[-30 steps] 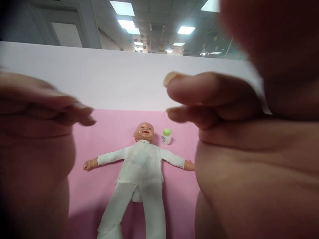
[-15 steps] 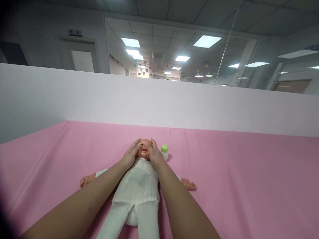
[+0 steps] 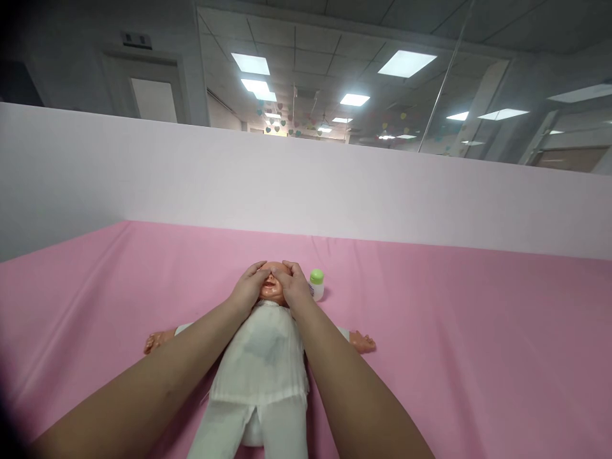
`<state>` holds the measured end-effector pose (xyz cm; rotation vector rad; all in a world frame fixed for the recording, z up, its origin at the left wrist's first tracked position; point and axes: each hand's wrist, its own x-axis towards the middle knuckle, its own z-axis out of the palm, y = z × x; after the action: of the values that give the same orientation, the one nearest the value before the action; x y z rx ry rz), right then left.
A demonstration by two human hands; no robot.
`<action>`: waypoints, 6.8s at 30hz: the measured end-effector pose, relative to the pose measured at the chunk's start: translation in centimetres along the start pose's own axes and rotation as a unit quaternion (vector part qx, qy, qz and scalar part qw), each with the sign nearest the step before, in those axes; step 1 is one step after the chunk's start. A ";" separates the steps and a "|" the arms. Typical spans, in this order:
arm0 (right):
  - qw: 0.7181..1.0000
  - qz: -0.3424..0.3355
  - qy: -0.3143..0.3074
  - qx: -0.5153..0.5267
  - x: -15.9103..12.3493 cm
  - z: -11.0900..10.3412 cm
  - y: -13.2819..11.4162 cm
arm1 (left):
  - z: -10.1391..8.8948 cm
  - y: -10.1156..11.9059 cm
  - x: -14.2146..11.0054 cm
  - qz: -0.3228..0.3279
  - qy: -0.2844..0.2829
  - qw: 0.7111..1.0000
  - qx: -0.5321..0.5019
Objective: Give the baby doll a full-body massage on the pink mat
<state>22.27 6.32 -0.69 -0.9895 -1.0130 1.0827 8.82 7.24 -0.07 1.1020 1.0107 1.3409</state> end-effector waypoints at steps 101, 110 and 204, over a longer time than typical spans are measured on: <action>1.000 -0.012 0.000 0.014 0.1 0.6 0.3 | -1.4 0.3 1.4 -0.023 -0.092 0.994 -0.055; 0.991 0.029 -0.074 0.111 1.0 -1.2 0.8 | -1.4 0.6 1.1 -0.048 -0.102 0.987 -0.113; 0.952 -0.125 -0.050 -0.275 0.4 -2.7 0.6 | -4.1 -1.4 2.6 0.017 -0.130 0.991 0.015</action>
<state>24.85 6.46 -1.82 -1.2122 -1.5268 0.6520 5.17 9.96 -2.13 1.2858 0.8249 1.1755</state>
